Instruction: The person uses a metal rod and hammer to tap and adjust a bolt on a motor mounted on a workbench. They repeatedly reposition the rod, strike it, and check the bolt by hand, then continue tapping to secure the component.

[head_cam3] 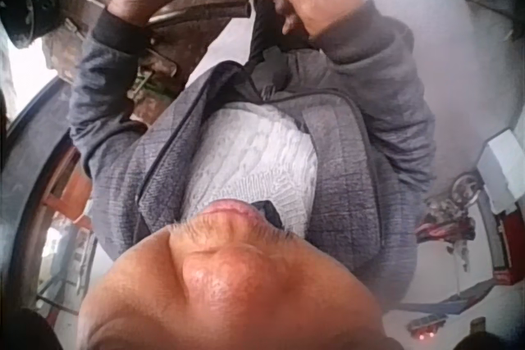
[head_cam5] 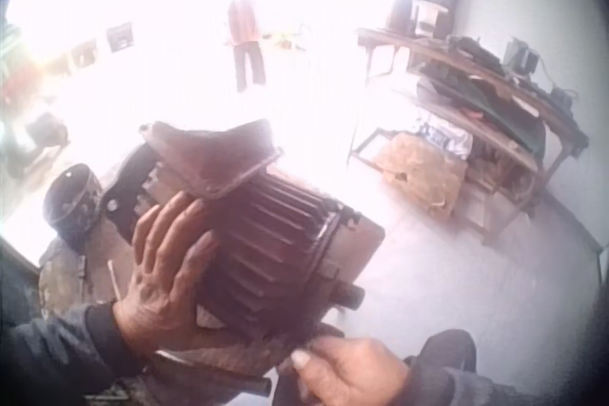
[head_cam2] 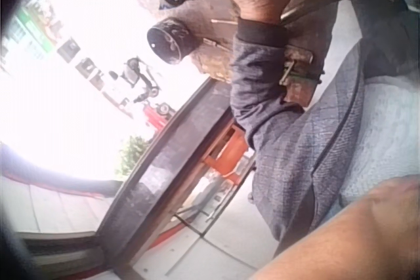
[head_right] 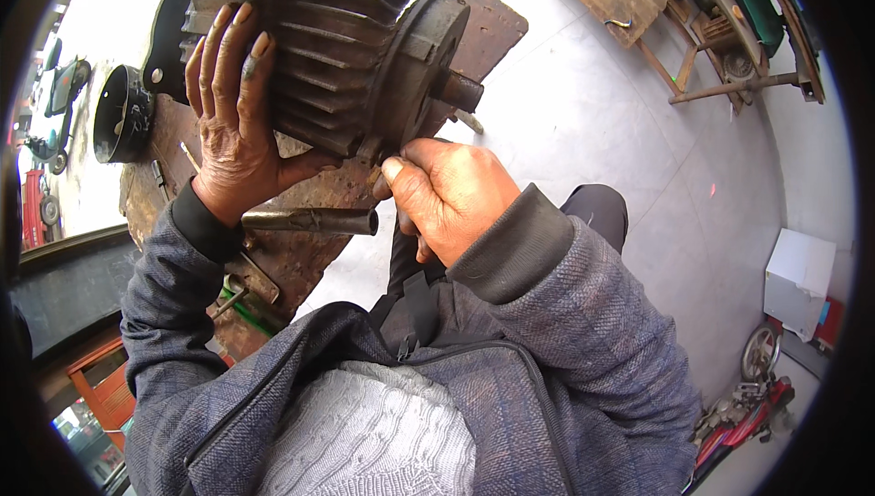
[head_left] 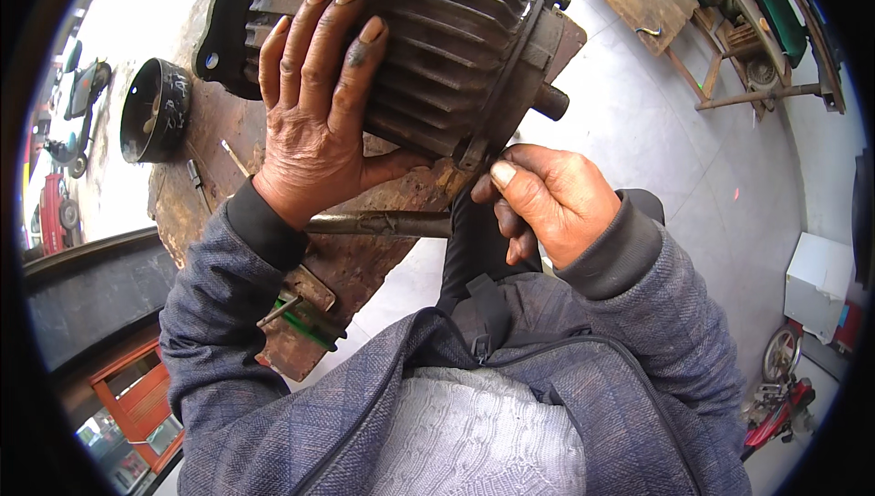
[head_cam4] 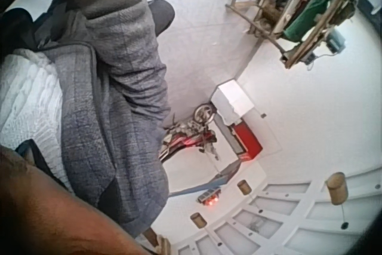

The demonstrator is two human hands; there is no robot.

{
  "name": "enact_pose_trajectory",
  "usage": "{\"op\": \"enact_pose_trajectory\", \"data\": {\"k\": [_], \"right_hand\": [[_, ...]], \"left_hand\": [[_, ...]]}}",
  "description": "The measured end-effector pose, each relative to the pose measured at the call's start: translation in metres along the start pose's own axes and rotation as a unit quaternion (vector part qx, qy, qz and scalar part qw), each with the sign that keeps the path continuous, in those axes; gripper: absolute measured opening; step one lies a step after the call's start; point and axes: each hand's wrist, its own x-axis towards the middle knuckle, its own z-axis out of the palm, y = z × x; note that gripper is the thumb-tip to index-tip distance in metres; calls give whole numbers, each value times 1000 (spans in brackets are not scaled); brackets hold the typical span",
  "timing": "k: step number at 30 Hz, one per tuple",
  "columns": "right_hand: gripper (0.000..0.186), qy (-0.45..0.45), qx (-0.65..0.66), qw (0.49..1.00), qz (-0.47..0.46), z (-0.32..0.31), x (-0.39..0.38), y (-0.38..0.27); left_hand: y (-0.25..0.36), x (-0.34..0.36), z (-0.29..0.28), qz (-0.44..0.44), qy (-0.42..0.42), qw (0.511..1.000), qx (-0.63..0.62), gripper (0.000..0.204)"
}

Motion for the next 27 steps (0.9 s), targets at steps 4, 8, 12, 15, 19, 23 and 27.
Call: {"op": "enact_pose_trajectory", "data": {"k": [4, 8, 12, 15, 19, 23, 27], "right_hand": [[44, -4, 139, 989, 43, 11, 1, 4], [46, 13, 263, 961, 85, 17, 1, 4], [47, -15, 324, 941, 96, 15, 4, 8], [48, -29, 341, 935, 91, 14, 5, 13], [50, -10, 251, 967, 42, 13, 6, 18], [44, 63, 131, 989, 11, 16, 4, 20], [36, 116, 82, 989, -41, 22, -1, 23]], "left_hand": [[3, -6, 1, 0, 14, 1000, -1, 107], [2, -5, 0, 4, 8, 1000, 1, 107], [0, -2, 1, 17, -1, 999, 33, 113], [1, -3, 1, 16, -2, 999, 39, 115], [2, -5, 1, 12, -4, 999, 38, 115], [1, -6, -1, 15, -6, 999, 37, 115], [2, -6, -2, 2, -5, 1000, 16, 112]]}}
